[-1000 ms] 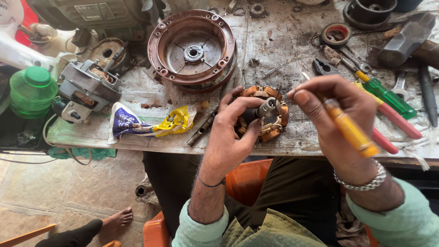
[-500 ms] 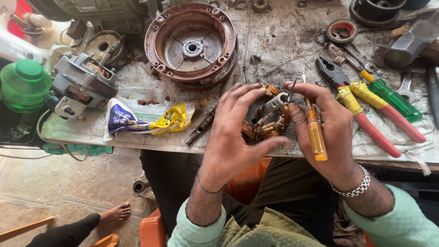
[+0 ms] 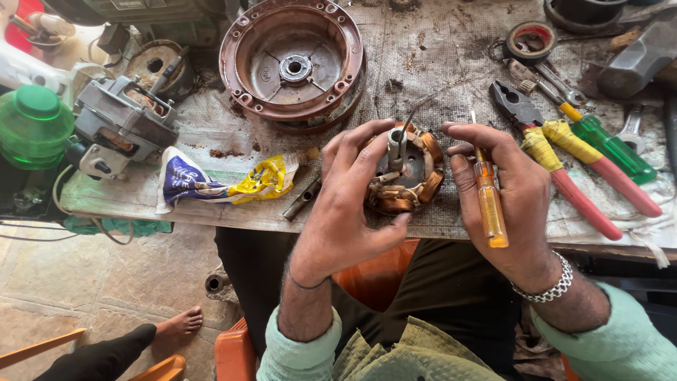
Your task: The person uses a screwdriver to pry and adjust copper windings on a motor stator. They repeatedly insert the tool into the winding slots and apply leverage to separate or reposition the coils.
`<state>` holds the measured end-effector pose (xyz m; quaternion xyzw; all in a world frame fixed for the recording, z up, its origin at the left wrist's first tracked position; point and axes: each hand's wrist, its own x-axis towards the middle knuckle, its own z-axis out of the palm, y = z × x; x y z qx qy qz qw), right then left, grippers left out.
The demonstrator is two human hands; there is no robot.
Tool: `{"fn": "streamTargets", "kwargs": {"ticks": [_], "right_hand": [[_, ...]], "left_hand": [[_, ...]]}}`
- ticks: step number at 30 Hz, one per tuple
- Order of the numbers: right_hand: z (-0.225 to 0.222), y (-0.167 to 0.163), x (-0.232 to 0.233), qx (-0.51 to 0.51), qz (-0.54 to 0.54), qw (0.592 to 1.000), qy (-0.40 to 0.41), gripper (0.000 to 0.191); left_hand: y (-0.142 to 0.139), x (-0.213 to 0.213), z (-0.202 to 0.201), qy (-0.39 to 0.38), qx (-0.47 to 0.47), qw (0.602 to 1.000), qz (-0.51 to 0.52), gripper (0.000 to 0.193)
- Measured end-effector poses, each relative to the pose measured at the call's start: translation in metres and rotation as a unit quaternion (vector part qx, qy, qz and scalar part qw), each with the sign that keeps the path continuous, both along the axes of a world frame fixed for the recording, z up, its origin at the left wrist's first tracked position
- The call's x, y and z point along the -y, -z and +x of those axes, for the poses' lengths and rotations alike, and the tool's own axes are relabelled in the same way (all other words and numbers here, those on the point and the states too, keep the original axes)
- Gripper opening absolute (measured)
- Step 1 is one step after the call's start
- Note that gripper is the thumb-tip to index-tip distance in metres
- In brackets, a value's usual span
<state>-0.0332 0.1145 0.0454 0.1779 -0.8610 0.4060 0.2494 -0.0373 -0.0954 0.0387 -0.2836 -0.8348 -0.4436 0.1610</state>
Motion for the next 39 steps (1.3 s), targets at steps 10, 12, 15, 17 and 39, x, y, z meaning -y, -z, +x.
{"fn": "streamTargets", "kwargs": {"ticks": [10, 12, 15, 17, 39], "right_hand": [[0.003, 0.005, -0.005, 0.026, -0.064, 0.997, -0.032, 0.02], [0.003, 0.008, -0.007, -0.001, -0.076, 0.995, -0.062, 0.015], [0.004, 0.012, -0.01, -0.059, -0.011, 0.995, -0.082, 0.02], [0.005, 0.013, -0.011, -0.091, 0.024, 0.991, -0.098, 0.024], [0.021, 0.018, -0.016, -0.084, -0.061, 0.992, -0.073, 0.016]], "left_hand": [[0.006, 0.003, -0.003, 0.034, 0.007, 0.999, 0.024, 0.093], [0.006, 0.003, -0.004, 0.042, 0.021, 0.998, 0.036, 0.093], [0.006, 0.002, -0.005, 0.046, 0.019, 0.998, 0.048, 0.093], [0.007, 0.002, -0.005, 0.045, 0.017, 0.997, 0.066, 0.092], [0.013, 0.002, -0.006, 0.042, 0.003, 0.995, 0.092, 0.034]]}}
